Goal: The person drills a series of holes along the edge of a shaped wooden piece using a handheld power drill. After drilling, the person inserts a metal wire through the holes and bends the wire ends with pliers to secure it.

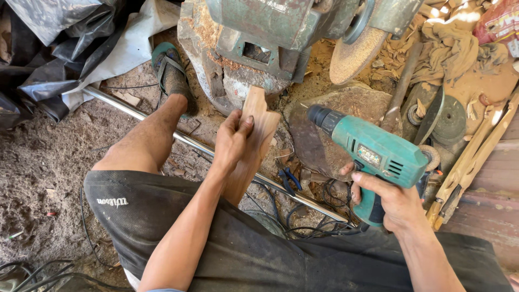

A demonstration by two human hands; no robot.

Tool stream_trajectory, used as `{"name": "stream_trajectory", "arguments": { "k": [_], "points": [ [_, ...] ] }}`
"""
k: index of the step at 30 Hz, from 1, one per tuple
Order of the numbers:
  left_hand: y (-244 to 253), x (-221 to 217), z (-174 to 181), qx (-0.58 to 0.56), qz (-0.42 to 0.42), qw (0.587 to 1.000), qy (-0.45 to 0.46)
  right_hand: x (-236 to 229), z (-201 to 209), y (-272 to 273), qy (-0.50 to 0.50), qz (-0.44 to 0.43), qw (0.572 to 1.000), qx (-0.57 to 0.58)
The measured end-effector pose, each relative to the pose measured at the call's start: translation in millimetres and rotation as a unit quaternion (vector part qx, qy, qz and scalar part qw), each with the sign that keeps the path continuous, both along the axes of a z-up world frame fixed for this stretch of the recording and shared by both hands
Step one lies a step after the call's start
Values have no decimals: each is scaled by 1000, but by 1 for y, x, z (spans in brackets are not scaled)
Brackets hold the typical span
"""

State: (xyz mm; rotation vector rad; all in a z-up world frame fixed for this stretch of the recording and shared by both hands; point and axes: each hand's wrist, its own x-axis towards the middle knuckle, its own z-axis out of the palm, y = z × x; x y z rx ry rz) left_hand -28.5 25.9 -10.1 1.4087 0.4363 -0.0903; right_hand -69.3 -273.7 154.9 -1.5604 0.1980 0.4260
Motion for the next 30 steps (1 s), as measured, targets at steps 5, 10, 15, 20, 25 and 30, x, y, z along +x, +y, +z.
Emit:
{"name": "stream_trajectory", "arguments": {
  "k": [5, 10, 15, 20, 25, 30],
  "points": [
    [4, 2, -10, -69, 31, 997, 3, -6, -8, 0, 30, 0, 999, -9],
    [3, 6, -18, -180, 87, 979, -33, -8, -9, 4, 36, 16, 999, 3],
    [20, 17, -3, -180, 86, 979, 34, -10, -13, 8, 46, 24, 999, -6],
    [24, -11, 6, -107, 23, 993, 51, -17, -11, 7, 51, 18, 998, 24],
    [21, -30, -18, -69, -64, 996, 10, -10, 0, 4, 30, 28, 999, 17],
    [33, -30, -30, 32, -281, 953, 107, -21, 11, -13, 17, 40, 996, 80]
  ]
}}
